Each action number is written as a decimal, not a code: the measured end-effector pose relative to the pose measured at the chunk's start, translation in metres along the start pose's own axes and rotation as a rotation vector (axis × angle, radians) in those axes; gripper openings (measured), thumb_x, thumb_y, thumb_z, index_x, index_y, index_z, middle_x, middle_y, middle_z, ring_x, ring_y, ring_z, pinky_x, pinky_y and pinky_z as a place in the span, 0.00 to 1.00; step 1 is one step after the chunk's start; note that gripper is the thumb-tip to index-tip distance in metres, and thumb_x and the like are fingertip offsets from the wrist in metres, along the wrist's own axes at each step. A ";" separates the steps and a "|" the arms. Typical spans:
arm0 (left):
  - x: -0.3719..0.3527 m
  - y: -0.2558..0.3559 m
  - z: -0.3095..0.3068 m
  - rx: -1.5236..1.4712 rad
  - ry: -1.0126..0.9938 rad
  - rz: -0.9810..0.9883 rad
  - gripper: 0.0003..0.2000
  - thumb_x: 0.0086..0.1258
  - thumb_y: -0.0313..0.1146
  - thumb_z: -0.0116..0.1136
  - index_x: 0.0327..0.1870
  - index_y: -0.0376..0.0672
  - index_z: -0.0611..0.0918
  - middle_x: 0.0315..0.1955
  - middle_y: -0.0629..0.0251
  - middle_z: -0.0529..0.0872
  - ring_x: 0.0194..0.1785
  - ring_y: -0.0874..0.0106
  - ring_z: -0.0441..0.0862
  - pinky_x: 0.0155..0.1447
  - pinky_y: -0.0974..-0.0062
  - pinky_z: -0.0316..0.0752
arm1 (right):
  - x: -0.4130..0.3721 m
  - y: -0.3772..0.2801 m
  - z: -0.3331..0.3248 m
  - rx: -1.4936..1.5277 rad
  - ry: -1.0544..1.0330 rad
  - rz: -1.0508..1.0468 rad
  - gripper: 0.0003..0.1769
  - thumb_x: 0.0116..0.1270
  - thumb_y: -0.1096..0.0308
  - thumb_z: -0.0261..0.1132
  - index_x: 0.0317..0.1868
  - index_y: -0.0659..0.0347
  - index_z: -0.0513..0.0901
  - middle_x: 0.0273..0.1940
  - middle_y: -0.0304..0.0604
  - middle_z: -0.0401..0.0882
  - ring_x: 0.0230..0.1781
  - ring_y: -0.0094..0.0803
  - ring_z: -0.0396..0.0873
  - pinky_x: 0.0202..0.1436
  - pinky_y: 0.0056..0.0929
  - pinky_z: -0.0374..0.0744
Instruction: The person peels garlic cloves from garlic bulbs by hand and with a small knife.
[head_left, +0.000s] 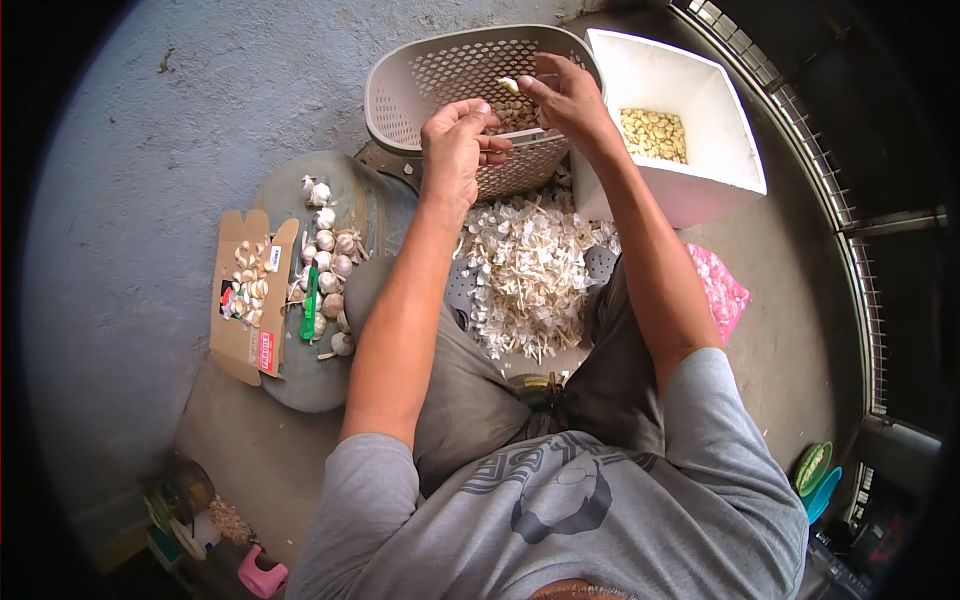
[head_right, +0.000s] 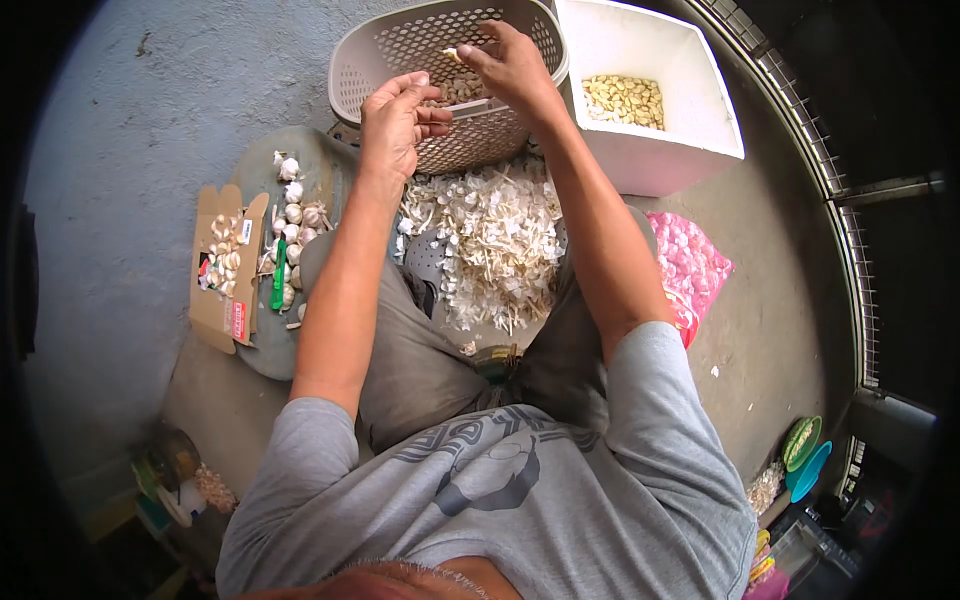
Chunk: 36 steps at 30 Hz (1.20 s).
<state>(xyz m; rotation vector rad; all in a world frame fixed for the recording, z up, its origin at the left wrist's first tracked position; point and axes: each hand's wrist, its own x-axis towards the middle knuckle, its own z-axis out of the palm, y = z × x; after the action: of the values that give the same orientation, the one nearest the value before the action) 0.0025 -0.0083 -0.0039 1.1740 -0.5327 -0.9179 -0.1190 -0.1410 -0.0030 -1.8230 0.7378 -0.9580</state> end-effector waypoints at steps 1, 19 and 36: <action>0.002 -0.002 0.000 0.017 0.030 0.009 0.13 0.79 0.34 0.60 0.55 0.33 0.82 0.37 0.58 0.87 0.28 0.71 0.86 0.27 0.76 0.83 | 0.000 0.001 0.000 0.138 -0.012 0.094 0.29 0.79 0.51 0.65 0.67 0.66 0.77 0.36 0.39 0.83 0.31 0.21 0.78 0.29 0.21 0.72; 0.002 -0.023 0.015 0.214 -0.045 0.284 0.09 0.82 0.32 0.58 0.46 0.33 0.85 0.31 0.66 0.88 0.28 0.80 0.82 0.32 0.79 0.78 | -0.023 -0.009 0.033 0.589 -0.029 0.221 0.20 0.85 0.57 0.56 0.54 0.69 0.79 0.31 0.40 0.80 0.26 0.23 0.78 0.29 0.25 0.77; 0.011 -0.020 0.005 0.313 0.147 0.384 0.05 0.76 0.23 0.59 0.37 0.32 0.83 0.27 0.61 0.88 0.25 0.76 0.85 0.26 0.76 0.80 | -0.029 -0.027 0.024 0.279 -0.226 0.371 0.28 0.83 0.44 0.55 0.43 0.63 0.81 0.29 0.36 0.79 0.21 0.20 0.74 0.18 0.23 0.68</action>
<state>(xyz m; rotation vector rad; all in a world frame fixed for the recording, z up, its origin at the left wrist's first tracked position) -0.0020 -0.0223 -0.0217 1.3477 -0.7690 -0.4242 -0.1110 -0.0962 0.0061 -1.4559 0.7282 -0.5694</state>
